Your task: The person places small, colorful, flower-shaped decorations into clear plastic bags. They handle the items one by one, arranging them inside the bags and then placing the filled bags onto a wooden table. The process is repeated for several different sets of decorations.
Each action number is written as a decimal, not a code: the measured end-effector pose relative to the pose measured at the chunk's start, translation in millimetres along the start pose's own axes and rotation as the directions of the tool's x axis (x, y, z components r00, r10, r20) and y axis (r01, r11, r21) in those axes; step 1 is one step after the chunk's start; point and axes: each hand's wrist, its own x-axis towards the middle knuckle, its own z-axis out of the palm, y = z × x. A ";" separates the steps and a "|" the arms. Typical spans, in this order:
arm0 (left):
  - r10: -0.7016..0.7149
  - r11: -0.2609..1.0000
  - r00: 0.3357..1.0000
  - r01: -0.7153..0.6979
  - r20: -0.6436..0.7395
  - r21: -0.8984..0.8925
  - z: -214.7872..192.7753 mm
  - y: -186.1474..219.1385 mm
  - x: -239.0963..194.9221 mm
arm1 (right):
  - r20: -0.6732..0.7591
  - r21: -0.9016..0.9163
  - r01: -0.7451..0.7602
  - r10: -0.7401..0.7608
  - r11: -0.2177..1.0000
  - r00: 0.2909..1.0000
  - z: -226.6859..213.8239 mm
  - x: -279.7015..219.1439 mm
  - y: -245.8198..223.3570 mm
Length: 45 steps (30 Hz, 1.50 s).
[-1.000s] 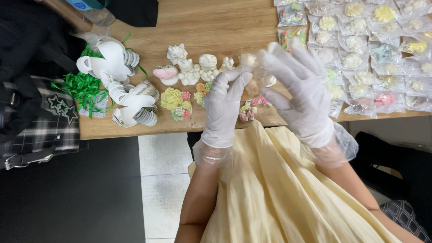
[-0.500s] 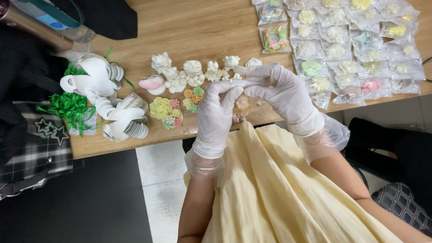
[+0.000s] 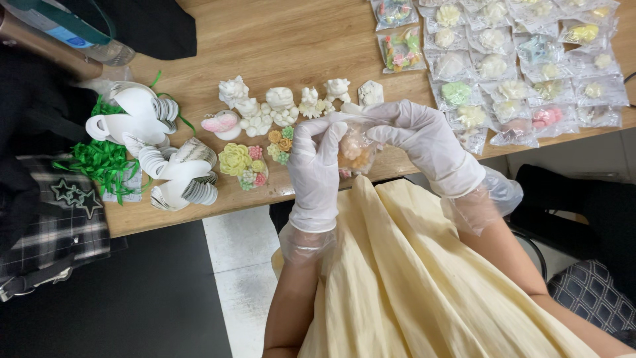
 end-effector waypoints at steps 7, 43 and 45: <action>-0.016 0.974 0.996 0.034 0.083 -0.222 6.6 -20.7 7.3 | -0.139 -0.001 -0.062 0.061 0.998 0.988 -1.2 1.9 24.0; -0.768 0.329 0.338 0.937 0.545 -0.117 145.8 -201.1 62.4 | -0.323 0.638 -0.185 0.478 0.747 0.817 -112.6 31.0 187.8; -0.748 0.268 0.312 0.949 0.586 -0.163 154.6 -211.7 67.4 | -0.356 0.630 -0.181 0.488 0.755 0.797 -123.3 42.3 194.1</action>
